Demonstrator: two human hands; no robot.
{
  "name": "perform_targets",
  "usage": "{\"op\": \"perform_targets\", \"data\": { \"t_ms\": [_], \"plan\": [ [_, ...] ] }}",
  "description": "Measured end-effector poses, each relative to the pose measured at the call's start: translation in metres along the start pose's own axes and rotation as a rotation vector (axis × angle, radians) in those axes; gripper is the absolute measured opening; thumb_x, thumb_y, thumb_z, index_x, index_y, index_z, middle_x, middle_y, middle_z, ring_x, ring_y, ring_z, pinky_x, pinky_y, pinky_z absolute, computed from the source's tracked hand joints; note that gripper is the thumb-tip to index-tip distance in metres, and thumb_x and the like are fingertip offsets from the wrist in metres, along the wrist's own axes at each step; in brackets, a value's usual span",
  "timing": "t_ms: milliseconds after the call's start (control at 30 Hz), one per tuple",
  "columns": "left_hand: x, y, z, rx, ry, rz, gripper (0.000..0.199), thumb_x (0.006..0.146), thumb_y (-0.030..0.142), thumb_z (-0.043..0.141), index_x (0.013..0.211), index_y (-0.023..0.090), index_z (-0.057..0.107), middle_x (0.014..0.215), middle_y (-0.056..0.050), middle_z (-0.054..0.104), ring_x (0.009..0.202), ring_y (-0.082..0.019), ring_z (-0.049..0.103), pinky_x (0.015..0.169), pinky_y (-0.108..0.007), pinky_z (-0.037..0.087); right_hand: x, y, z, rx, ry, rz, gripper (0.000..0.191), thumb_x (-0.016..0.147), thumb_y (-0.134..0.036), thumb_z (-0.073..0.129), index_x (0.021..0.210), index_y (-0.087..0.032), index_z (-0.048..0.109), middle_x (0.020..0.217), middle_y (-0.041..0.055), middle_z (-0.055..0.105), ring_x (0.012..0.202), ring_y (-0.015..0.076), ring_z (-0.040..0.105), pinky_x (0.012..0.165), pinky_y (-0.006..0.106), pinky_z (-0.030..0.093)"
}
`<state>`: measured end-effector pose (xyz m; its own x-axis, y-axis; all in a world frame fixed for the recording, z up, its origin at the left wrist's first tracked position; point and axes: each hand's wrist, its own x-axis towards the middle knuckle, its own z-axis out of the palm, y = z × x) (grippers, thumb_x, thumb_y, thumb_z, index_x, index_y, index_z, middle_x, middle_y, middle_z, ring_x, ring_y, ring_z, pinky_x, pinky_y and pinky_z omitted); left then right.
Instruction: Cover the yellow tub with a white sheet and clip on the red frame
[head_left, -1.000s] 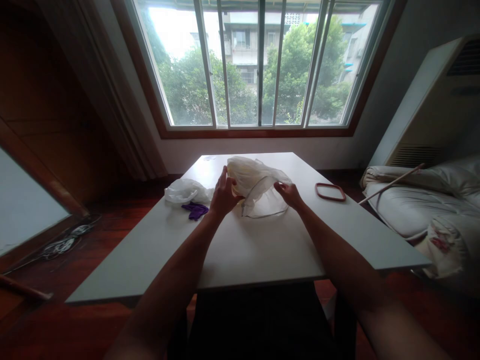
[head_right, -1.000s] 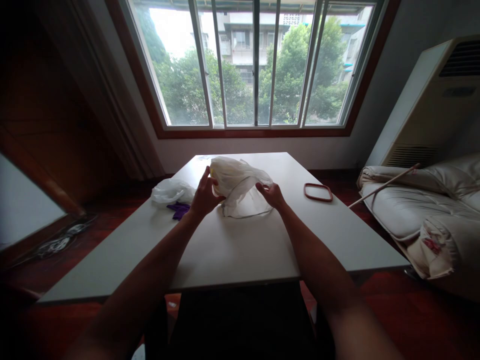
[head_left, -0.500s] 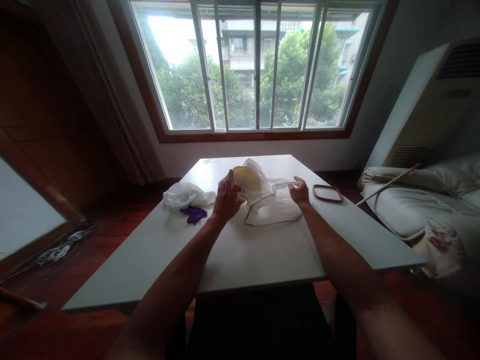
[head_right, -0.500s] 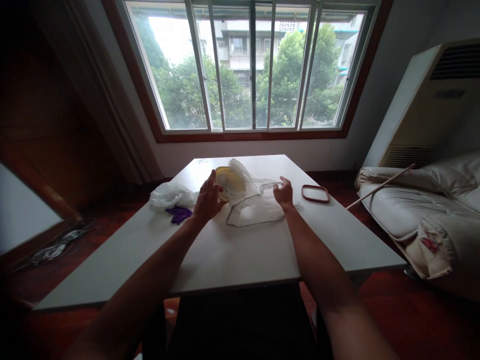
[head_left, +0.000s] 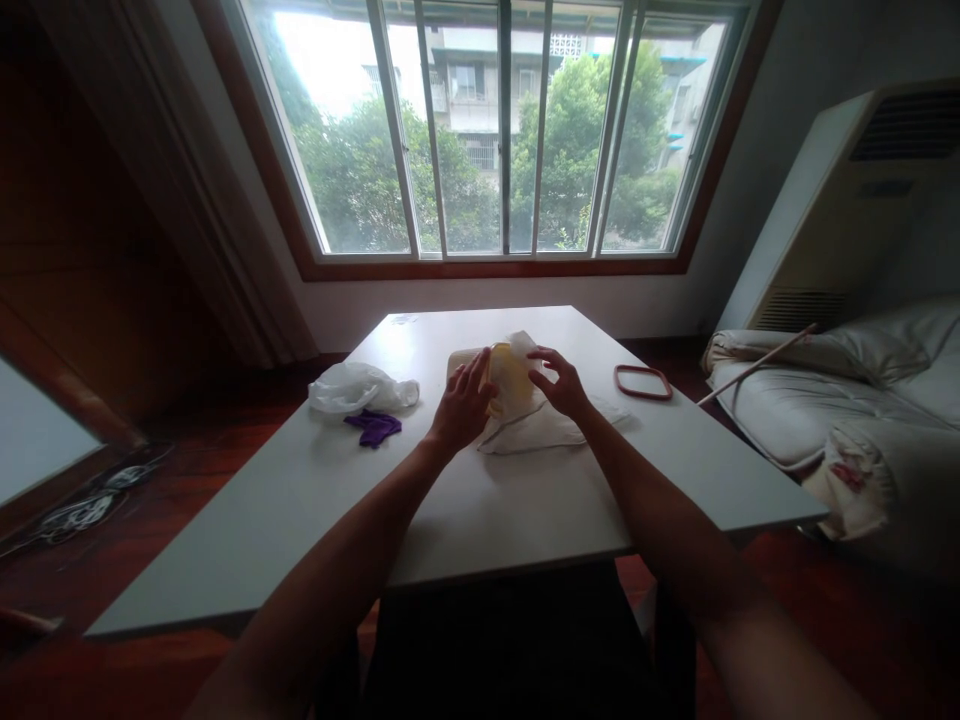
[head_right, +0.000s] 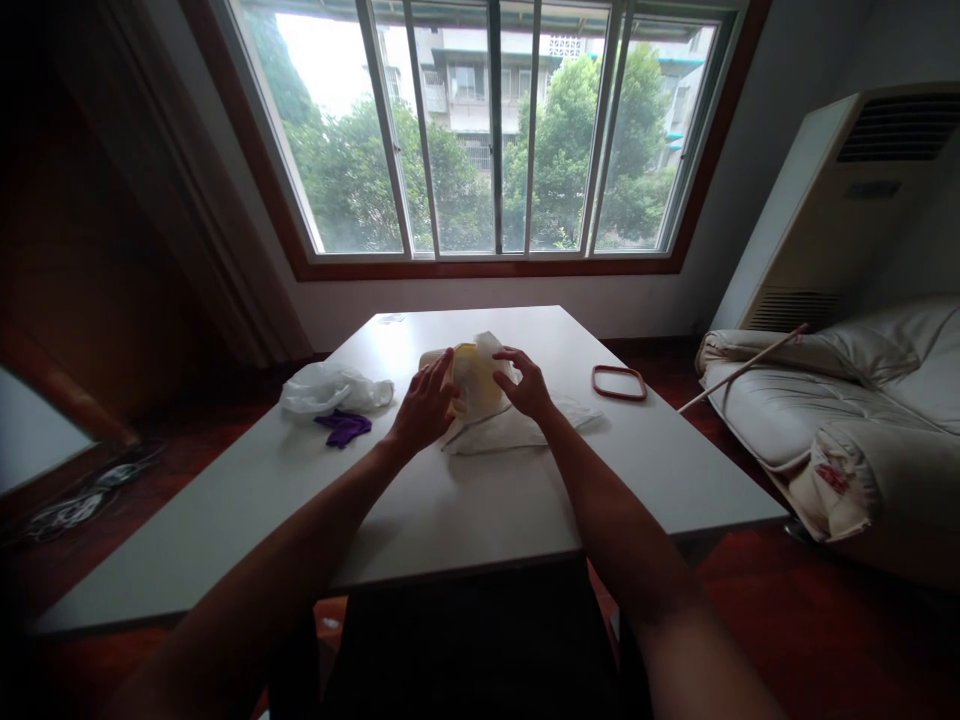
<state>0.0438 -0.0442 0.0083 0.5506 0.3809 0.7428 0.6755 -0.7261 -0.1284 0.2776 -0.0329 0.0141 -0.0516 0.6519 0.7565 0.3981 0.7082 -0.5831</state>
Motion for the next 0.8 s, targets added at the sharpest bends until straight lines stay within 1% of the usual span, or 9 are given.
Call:
{"op": "perform_targets", "data": {
  "t_ms": [67,167,300,367,467,567,667,733,800],
  "plan": [
    [0.000,0.000,0.000,0.044,0.007,0.008,0.022,0.083,0.008,0.055,0.103,0.017,0.057,0.163,-0.018,0.022,0.151,-0.031,0.024,0.117,-0.053,0.031,0.001,-0.001,-0.001,-0.011,0.015,0.025,0.036,0.085,-0.042,0.065,0.113,-0.019,0.069,0.127,0.0131,0.064,0.117,0.0263,0.060,0.094,0.043,0.052],
    [-0.001,-0.001,0.001,0.106,0.054,-0.022,0.019,0.082,0.010,0.058,0.099,0.017,0.055,0.163,-0.019,0.022,0.150,-0.032,0.027,0.114,-0.052,0.034,0.003,0.001,-0.001,-0.029,0.093,0.081,0.041,0.083,-0.040,0.065,0.117,-0.018,0.068,0.126,0.0132,0.065,0.109,0.0242,0.064,0.089,0.039,0.055],
    [-0.003,-0.004,0.003,0.142,0.136,-0.122,0.025,0.076,0.010,0.062,0.097,0.017,0.053,0.164,-0.019,0.016,0.147,-0.036,0.030,0.110,-0.053,0.037,0.004,0.010,-0.002,-0.122,0.196,0.264,0.043,0.084,-0.038,0.060,0.119,-0.014,0.068,0.122,0.0140,0.068,0.096,0.0219,0.068,0.084,0.036,0.056],
    [-0.004,-0.006,0.003,0.145,0.147,-0.171,0.029,0.072,0.008,0.063,0.098,0.017,0.053,0.165,-0.018,0.013,0.147,-0.037,0.030,0.110,-0.054,0.036,0.004,0.016,-0.004,-0.226,0.136,0.418,0.043,0.084,-0.037,0.060,0.117,-0.011,0.069,0.117,0.0149,0.071,0.096,0.0228,0.069,0.087,0.034,0.055],
    [-0.005,-0.012,0.001,0.144,0.166,-0.236,0.032,0.070,0.007,0.063,0.098,0.017,0.053,0.165,-0.018,0.012,0.146,-0.038,0.031,0.110,-0.055,0.034,0.003,0.022,-0.008,-0.392,-0.058,0.653,0.048,0.084,-0.043,0.062,0.116,-0.009,0.071,0.116,0.0172,0.072,0.107,0.0276,0.068,0.096,0.035,0.049],
    [-0.007,-0.021,0.000,0.137,0.193,-0.292,0.032,0.070,0.006,0.063,0.098,0.017,0.053,0.165,-0.018,0.013,0.146,-0.038,0.030,0.111,-0.054,0.033,0.001,0.024,-0.010,-0.529,-0.176,0.749,0.057,0.084,-0.052,0.063,0.122,-0.009,0.068,0.127,0.0195,0.067,0.119,0.0329,0.062,0.101,0.038,0.046],
    [-0.008,-0.029,-0.001,0.120,0.216,-0.338,0.032,0.069,0.006,0.061,0.098,0.017,0.053,0.165,-0.018,0.016,0.146,-0.038,0.030,0.110,-0.053,0.033,0.000,0.019,-0.009,-0.612,-0.111,0.617,0.060,0.087,-0.050,0.061,0.129,-0.008,0.062,0.137,0.0223,0.059,0.127,0.0346,0.056,0.107,0.043,0.042],
    [-0.009,-0.032,-0.001,0.111,0.233,-0.360,0.032,0.069,0.005,0.059,0.098,0.017,0.054,0.164,-0.017,0.017,0.145,-0.038,0.031,0.110,-0.053,0.033,0.000,0.010,-0.006,-0.589,-0.017,0.386,0.057,0.087,-0.047,0.063,0.129,-0.009,0.062,0.141,0.0224,0.055,0.132,0.0337,0.050,0.111,0.046,0.039],
    [-0.008,-0.034,0.000,0.106,0.250,-0.368,0.031,0.070,0.005,0.058,0.099,0.017,0.055,0.164,-0.016,0.020,0.145,-0.038,0.032,0.110,-0.054,0.033,-0.001,-0.004,-0.001,-0.471,0.009,0.122,0.048,0.087,-0.044,0.066,0.124,-0.013,0.066,0.138,0.0195,0.057,0.132,0.0314,0.050,0.112,0.047,0.039]
  ]
}}
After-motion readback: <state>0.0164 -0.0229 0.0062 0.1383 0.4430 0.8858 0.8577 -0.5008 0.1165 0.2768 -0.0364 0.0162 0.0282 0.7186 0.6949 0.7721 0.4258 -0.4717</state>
